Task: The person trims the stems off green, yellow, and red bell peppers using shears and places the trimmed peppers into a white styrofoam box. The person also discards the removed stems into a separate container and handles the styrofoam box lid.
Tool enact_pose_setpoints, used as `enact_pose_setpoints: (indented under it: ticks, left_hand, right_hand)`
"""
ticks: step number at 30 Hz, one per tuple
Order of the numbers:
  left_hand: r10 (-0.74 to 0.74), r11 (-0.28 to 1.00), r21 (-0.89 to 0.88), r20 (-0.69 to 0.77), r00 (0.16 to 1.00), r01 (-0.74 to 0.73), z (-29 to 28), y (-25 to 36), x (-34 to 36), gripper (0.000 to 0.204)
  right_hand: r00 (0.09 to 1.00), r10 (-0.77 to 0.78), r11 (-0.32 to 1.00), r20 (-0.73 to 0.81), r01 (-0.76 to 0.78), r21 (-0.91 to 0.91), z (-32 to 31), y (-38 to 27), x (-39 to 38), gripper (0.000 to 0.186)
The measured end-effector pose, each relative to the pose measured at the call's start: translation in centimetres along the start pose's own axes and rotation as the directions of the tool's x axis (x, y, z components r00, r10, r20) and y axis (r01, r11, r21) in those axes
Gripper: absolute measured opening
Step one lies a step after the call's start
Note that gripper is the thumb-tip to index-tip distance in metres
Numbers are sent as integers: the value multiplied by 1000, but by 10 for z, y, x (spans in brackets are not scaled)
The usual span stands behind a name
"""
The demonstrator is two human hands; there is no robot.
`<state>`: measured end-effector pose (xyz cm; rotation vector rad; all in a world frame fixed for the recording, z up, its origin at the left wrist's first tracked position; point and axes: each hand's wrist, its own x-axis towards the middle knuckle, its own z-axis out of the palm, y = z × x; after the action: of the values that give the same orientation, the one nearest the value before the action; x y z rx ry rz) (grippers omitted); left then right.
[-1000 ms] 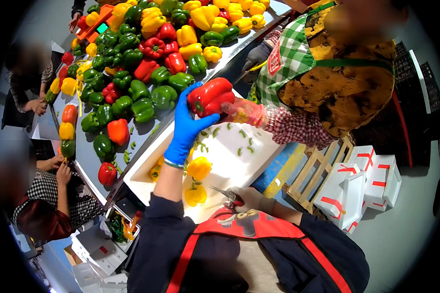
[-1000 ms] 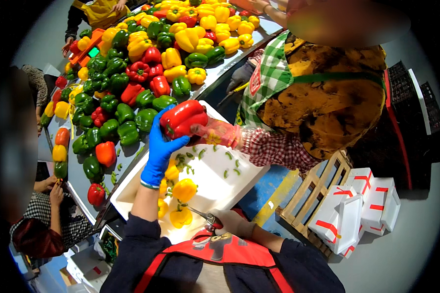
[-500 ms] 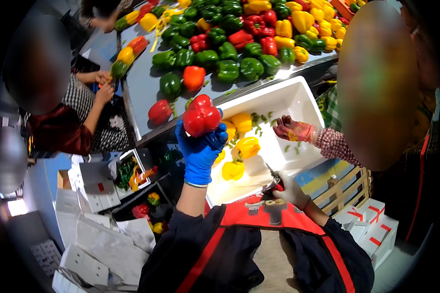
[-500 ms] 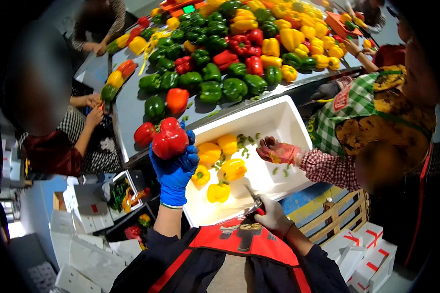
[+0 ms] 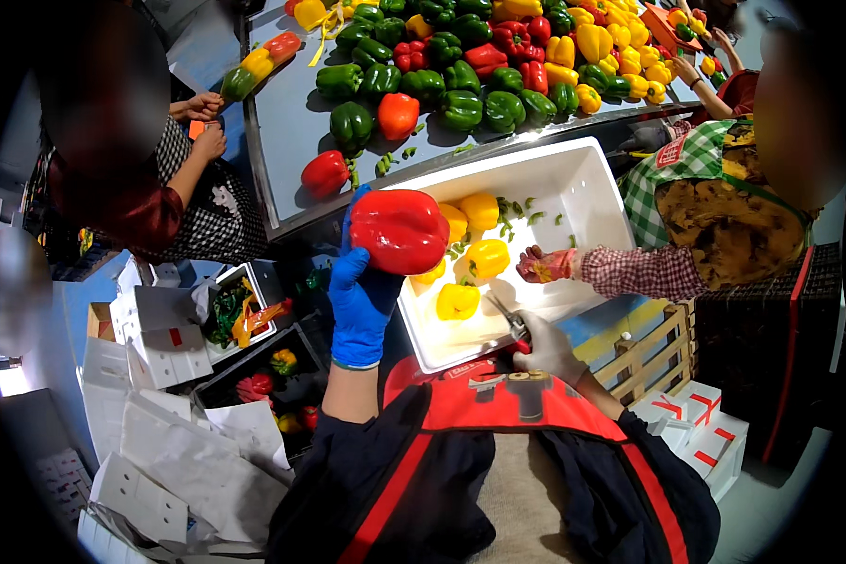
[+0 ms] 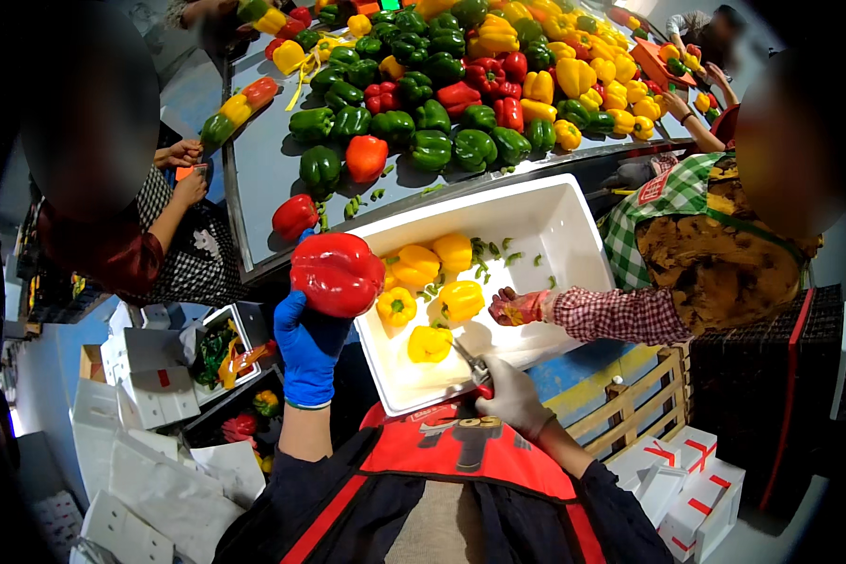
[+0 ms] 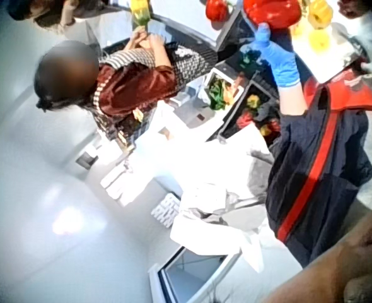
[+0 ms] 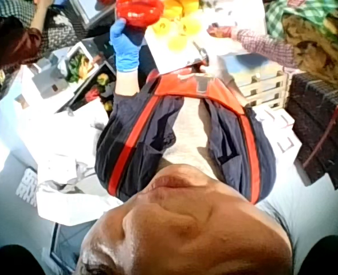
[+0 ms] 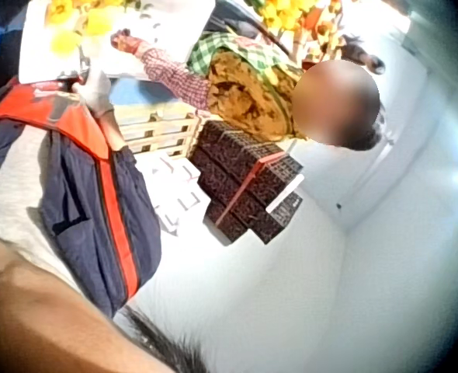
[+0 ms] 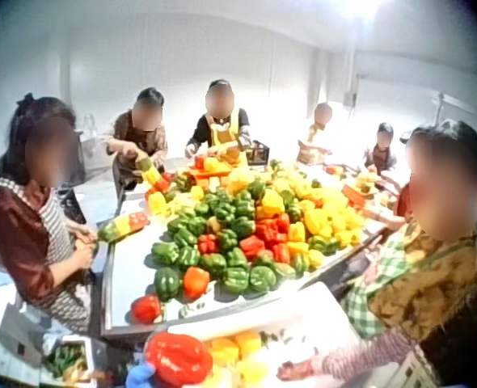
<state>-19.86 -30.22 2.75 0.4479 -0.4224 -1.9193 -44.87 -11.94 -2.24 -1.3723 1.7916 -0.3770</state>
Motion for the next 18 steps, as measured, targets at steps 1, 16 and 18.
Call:
enact_pose_setpoints:
  ticks: [1, 16, 18]
  left_hand:
    - [12, 1000, 17, 11, 1000, -12, 1, 1, -5, 76]
    - [-65, 797, -604, -48, 997, 23, 4, -41, -101, 82]
    - [-92, 814, -580, -154, 984, -15, 15, -51, -119, 74]
  right_hand:
    - [998, -24, 1000, 52, 23, 19, 1, -7, 2, 60]
    - [837, -485, 752, 252, 252, 609, -21, -74, 45, 60]
    - [796, -526, 743, 299, 259, 618, -24, -76, 45, 61]
